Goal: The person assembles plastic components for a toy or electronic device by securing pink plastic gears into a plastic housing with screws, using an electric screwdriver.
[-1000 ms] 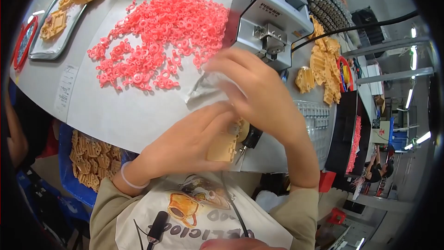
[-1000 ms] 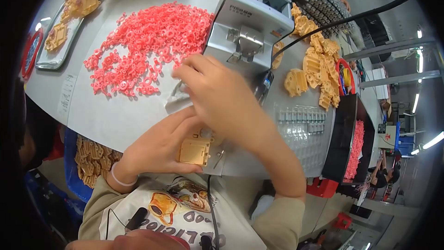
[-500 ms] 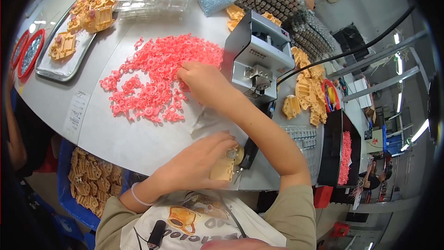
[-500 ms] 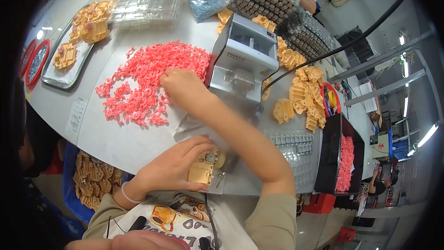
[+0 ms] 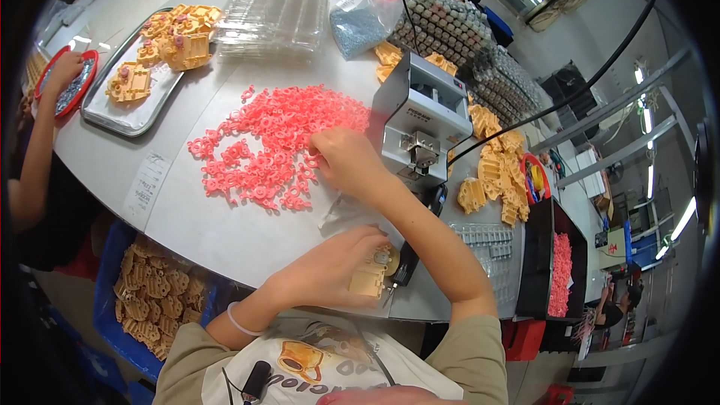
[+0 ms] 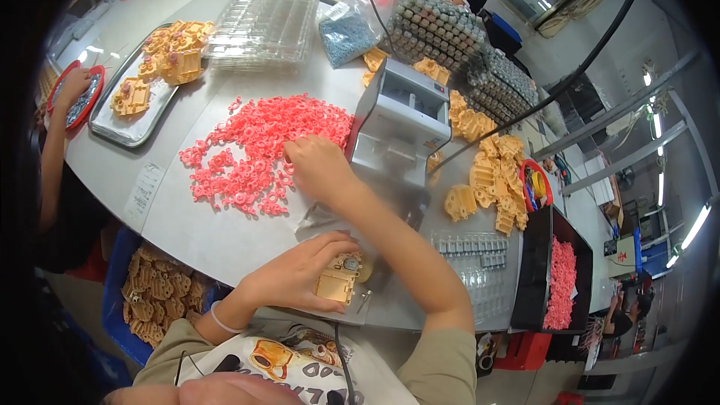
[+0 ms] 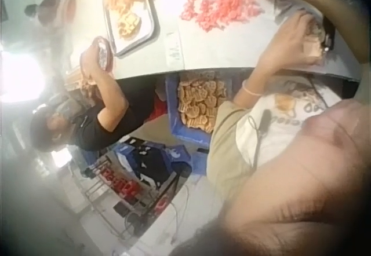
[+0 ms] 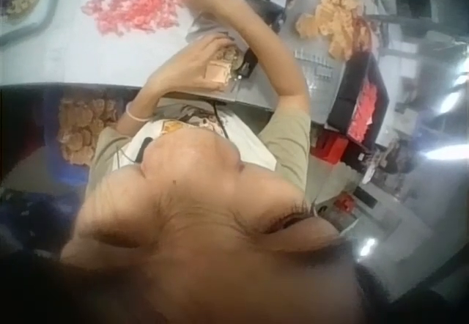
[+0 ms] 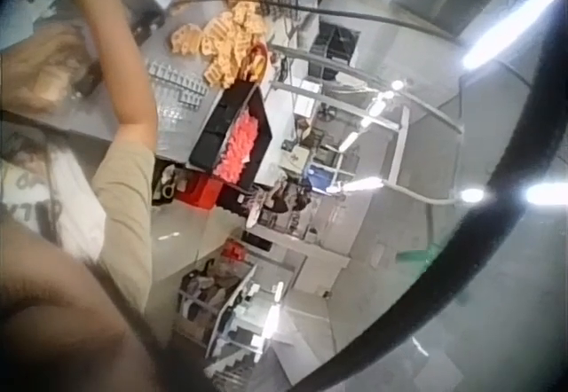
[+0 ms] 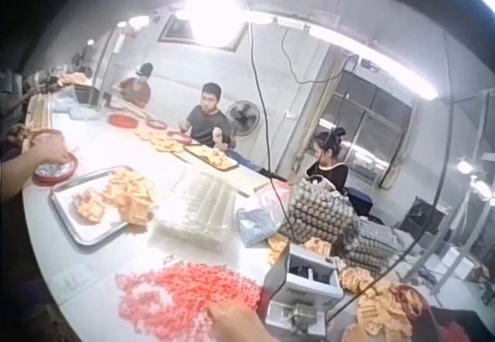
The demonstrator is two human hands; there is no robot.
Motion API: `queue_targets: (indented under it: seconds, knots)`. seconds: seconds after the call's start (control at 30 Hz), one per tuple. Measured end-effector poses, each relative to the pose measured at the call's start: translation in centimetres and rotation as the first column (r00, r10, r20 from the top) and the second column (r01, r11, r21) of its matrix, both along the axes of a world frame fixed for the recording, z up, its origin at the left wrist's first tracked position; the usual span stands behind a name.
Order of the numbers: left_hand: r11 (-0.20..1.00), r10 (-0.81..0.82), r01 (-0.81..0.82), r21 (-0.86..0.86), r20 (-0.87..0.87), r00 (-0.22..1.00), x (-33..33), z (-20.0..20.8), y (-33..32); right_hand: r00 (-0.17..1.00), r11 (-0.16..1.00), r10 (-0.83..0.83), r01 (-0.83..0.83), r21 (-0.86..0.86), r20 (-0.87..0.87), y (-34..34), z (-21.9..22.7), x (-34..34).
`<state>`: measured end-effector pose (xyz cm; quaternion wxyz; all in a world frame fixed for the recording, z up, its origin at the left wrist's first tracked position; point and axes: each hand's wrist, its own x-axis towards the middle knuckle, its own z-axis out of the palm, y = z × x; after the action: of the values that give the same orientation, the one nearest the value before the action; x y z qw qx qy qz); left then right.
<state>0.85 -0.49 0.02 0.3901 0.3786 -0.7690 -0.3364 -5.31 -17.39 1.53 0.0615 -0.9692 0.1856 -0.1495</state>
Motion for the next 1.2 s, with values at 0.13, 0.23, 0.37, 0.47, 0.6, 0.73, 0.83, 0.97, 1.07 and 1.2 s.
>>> queue_targets:
  seconds: [0.13, 0.23, 0.37, 0.47, 0.6, 0.73, 0.83, 0.97, 1.07, 1.2]
  knots:
    - [0.999, -0.011, 0.012, 0.039, -0.036, 0.999, -0.2, 0.0, 0.2, 0.999, 0.998, 0.014, -0.018, 0.067, 0.049, 0.2, -0.8, -0.6]
    - [0.999, -0.009, 0.011, 0.052, -0.039, 0.999, -0.2, -0.2, 0.4, 0.999, 0.989, 0.006, -0.011, 0.148, 0.033, 0.5, -0.7, -0.9]
    - [0.998, -0.007, 0.012, 0.069, -0.06, 0.998, -0.4, 0.0, 0.4, 1.0, 0.961, -0.02, 0.018, 0.276, 0.005, 0.7, -0.8, -1.2]
    - [0.996, -0.017, 0.022, 0.085, -0.07, 0.997, -0.5, 0.3, 0.4, 0.998, 0.962, -0.048, 0.036, 0.272, 0.039, 0.8, -0.7, -1.4]
    - [0.995, -0.011, 0.018, 0.097, -0.081, 0.997, -0.6, 0.1, 0.3, 0.982, 0.942, -0.176, 0.148, 0.302, 0.069, 1.6, 1.4, -1.4]
    - [1.0, 0.023, -0.022, 0.006, -0.054, 0.998, -0.7, 0.0, 0.3, 0.961, 0.987, -0.147, 0.127, 0.097, 0.234, 3.1, 2.9, -3.2]
    - [0.999, 0.041, -0.042, -0.013, -0.063, 0.997, -0.7, 0.1, 0.2, 0.953, 0.994, -0.108, 0.093, 0.066, 0.283, 4.8, 5.4, -6.1]
    - [0.998, 0.066, -0.063, 0.031, -0.098, 0.993, -0.9, 0.0, 0.3, 0.842, 0.863, -0.434, 0.287, 0.415, 0.319, 8.9, 6.1, -10.0]
    - [0.996, 0.086, -0.089, -0.022, -0.085, 0.993, -0.7, -0.1, 0.2, 0.831, 0.845, -0.476, 0.34, 0.413, 0.289, 11.3, 4.5, -12.4]
    - [0.996, 0.084, -0.084, 0.007, -0.042, 0.996, -0.9, -0.4, 0.3, 0.827, 0.869, -0.461, 0.348, 0.351, 0.322, 13.9, 1.8, -13.6]
